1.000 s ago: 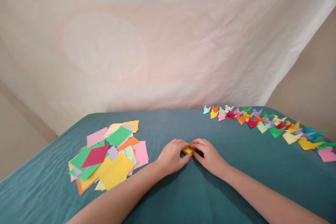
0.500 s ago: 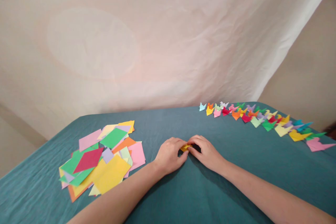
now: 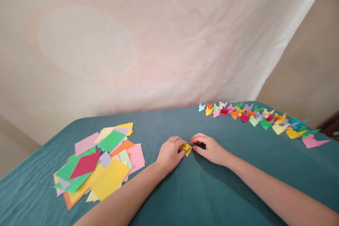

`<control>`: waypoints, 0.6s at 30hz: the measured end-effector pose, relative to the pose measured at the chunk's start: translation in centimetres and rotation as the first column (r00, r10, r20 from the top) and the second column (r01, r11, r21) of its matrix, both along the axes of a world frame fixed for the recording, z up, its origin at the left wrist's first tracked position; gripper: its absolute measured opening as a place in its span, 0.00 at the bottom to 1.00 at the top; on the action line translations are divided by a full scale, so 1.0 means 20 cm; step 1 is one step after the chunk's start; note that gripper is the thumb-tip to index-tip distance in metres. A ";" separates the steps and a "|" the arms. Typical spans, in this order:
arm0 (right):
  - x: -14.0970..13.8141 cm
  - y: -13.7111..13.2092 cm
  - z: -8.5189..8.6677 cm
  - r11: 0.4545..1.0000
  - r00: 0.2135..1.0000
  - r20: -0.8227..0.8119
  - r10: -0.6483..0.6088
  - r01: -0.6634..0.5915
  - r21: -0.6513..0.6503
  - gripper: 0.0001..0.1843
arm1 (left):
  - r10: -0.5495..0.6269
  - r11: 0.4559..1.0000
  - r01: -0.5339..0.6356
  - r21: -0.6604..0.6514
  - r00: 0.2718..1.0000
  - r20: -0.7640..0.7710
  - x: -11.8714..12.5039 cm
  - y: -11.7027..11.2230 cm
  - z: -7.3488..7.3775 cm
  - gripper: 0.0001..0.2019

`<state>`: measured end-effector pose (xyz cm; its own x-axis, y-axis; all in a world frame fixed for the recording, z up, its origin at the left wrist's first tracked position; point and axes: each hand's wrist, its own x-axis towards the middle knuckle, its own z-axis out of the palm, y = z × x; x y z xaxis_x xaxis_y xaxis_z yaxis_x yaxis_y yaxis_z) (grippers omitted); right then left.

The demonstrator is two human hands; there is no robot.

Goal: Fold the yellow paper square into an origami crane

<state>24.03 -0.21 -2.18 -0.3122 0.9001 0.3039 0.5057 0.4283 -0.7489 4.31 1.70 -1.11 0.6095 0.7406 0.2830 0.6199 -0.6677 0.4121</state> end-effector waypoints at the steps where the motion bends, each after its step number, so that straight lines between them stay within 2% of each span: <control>1: 0.00 0.00 0.00 1.000 1.000 0.006 0.014 -0.014 -0.005 0.10 | 0.004 1.000 -0.004 0.003 1.000 -0.004 0.00 0.00 0.00 0.08; 7: -0.01 0.00 -0.01 1.000 0.999 0.036 0.004 -0.005 0.026 0.12 | -0.002 0.998 0.002 0.060 1.000 -0.003 0.01 0.00 -0.02 0.12; 11: -0.01 0.01 -0.03 0.999 0.999 0.047 -0.001 -0.001 0.040 0.12 | -0.047 0.993 0.051 0.106 0.998 -0.040 0.01 0.01 -0.02 0.12; 15: -0.01 0.01 -0.05 0.999 0.999 0.049 -0.008 0.005 0.048 0.12 | -0.061 0.977 0.090 0.192 0.986 -0.155 0.02 0.01 -0.01 0.10; 18: -0.01 0.01 -0.05 0.999 0.999 0.046 -0.007 0.005 0.054 0.12 | -0.038 0.958 0.123 0.260 0.951 -0.308 0.04 0.00 0.01 0.09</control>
<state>23.80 0.08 -3.11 -0.3216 0.8846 0.3378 0.5418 0.4645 -0.7006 5.12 1.78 -0.88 0.7511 0.6049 0.2644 0.6245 -0.7809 0.0125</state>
